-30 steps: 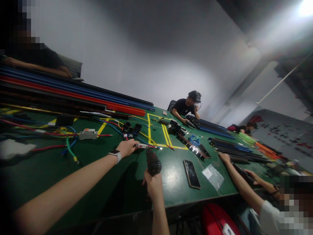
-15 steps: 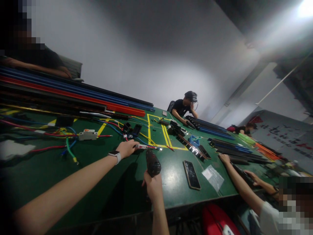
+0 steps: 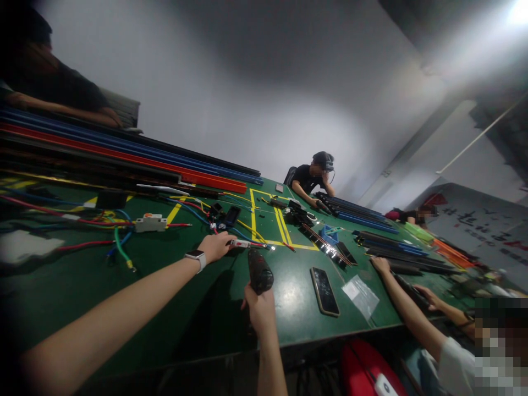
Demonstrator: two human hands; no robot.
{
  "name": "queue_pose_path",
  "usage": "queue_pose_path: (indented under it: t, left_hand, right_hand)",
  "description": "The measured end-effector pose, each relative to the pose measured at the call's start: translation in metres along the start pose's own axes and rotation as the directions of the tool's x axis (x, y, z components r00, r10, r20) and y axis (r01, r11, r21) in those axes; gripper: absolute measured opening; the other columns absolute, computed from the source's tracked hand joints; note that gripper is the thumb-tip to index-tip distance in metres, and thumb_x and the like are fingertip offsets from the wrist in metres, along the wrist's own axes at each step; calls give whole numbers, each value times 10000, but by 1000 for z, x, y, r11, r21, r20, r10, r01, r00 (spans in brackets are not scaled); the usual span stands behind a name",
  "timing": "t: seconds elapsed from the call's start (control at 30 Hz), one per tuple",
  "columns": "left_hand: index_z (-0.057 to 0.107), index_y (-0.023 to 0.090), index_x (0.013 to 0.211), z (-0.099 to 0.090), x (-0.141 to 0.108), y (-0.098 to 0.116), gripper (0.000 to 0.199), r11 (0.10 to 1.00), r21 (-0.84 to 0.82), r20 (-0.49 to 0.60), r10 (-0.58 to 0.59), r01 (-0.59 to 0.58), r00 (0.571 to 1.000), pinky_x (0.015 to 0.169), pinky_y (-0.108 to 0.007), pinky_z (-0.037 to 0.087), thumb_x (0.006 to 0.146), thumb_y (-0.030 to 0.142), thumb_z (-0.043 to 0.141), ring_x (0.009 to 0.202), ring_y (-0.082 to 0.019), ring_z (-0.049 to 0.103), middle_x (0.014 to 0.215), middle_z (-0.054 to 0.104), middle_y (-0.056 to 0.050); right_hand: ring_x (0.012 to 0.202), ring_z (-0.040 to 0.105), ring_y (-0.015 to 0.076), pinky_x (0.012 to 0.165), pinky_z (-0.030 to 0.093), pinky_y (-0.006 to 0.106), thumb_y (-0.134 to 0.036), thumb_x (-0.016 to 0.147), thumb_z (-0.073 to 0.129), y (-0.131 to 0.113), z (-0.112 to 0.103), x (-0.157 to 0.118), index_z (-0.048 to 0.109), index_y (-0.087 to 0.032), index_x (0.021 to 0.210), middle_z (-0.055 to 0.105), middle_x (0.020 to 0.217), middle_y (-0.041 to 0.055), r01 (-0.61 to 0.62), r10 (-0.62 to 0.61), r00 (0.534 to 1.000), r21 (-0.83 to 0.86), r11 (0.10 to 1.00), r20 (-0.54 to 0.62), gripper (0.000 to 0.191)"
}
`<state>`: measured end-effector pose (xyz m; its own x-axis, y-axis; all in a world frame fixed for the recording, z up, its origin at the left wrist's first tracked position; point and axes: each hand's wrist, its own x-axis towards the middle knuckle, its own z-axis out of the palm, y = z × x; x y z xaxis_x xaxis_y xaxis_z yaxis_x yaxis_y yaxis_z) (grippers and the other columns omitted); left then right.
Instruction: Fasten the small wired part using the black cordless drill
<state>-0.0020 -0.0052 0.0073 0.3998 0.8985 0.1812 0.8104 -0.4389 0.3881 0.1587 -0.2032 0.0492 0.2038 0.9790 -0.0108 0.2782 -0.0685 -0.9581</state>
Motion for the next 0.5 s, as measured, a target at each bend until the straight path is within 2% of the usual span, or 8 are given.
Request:
queue_pose_path:
  t: [0.37,0.5]
  left_hand:
    - [630,396,1187,-1,0,0,380,1000,5,-3,-6,6,1000,764,-304,435,868,518,463,917,-211,633,1113,644,-51]
    - [632,400,1183,1,2,-2,384,1000,-9,0,6,-6,1000,772,-311,438,869,532,454,928,-216,629,1110,644,-52]
  right_hand:
    - [475,559,162,531,434,266,-330,702,620,5,-2,-4,587,-173,861,565,493,-39,-38,40,999,82,996,-24,226]
    - [420,525,157,466,408,267,-434,689,656,15,-17,-9,586,-173,914,562,477,-34,-74,94,990,184,980,-103,352]
